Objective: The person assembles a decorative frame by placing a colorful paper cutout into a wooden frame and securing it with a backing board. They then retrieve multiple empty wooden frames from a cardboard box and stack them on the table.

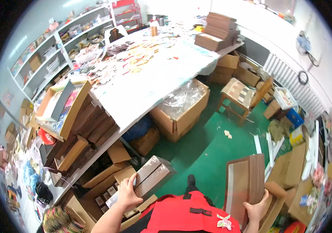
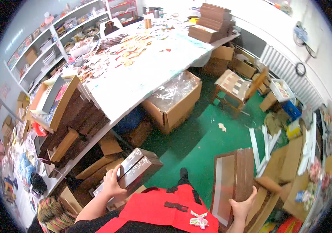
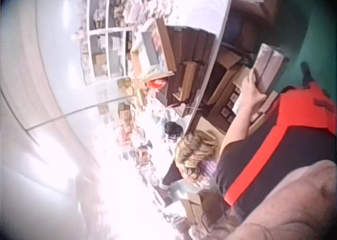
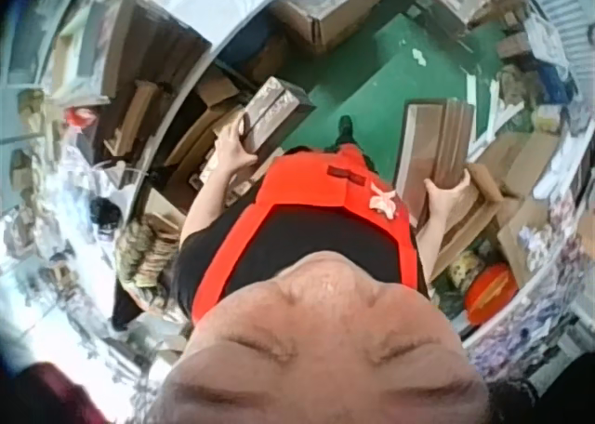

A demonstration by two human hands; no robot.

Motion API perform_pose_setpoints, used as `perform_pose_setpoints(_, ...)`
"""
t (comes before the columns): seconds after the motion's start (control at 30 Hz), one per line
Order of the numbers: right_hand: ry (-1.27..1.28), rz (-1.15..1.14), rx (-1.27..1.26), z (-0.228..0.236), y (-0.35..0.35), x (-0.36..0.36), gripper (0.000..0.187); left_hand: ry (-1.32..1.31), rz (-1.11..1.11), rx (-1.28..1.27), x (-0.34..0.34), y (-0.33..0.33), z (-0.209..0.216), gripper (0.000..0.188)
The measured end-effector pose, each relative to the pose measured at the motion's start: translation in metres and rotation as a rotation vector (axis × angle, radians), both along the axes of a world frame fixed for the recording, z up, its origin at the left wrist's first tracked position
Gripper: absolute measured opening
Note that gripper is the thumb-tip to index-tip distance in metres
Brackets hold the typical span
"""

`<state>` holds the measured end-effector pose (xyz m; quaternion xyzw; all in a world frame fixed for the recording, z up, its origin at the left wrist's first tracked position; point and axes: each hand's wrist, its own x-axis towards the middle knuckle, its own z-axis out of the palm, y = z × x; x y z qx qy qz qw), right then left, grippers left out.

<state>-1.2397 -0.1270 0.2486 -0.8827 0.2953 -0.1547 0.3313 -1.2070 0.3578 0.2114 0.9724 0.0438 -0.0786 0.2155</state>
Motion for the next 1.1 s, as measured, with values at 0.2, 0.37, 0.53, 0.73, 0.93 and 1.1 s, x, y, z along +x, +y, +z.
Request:
perform_pose_setpoints(0.2,0.052,0.236,-0.128,0.012,-0.012,0.225,0.092,-0.016,0.294,-0.022,0.098,-0.029,0.026,0.107)
perform_pose_setpoints(0.37,0.005,0.475,-0.071,0.016,0.027,0.405,0.090,0.060,0.539,-0.050,0.153,-0.036,0.030,0.108)
perform_pose_setpoints(0.53,-0.114,0.671,0.192,-0.009,0.085,0.560,0.090,0.137,0.707,-0.096,0.225,-0.021,0.008,0.110)
perform_pose_setpoints(0.73,-0.021,0.778,0.600,-0.037,0.178,0.708,0.093,0.175,0.782,-0.088,0.310,-0.004,-0.007,0.110)
perform_pose_setpoints(0.93,0.137,0.889,0.811,-0.087,0.277,0.814,0.094,0.115,0.864,-0.027,0.363,-0.007,0.011,0.110)
perform_pose_setpoints(1.1,0.298,0.940,0.992,-0.129,0.338,0.885,0.093,0.103,1.062,-0.043,0.395,-0.030,0.039,0.111)
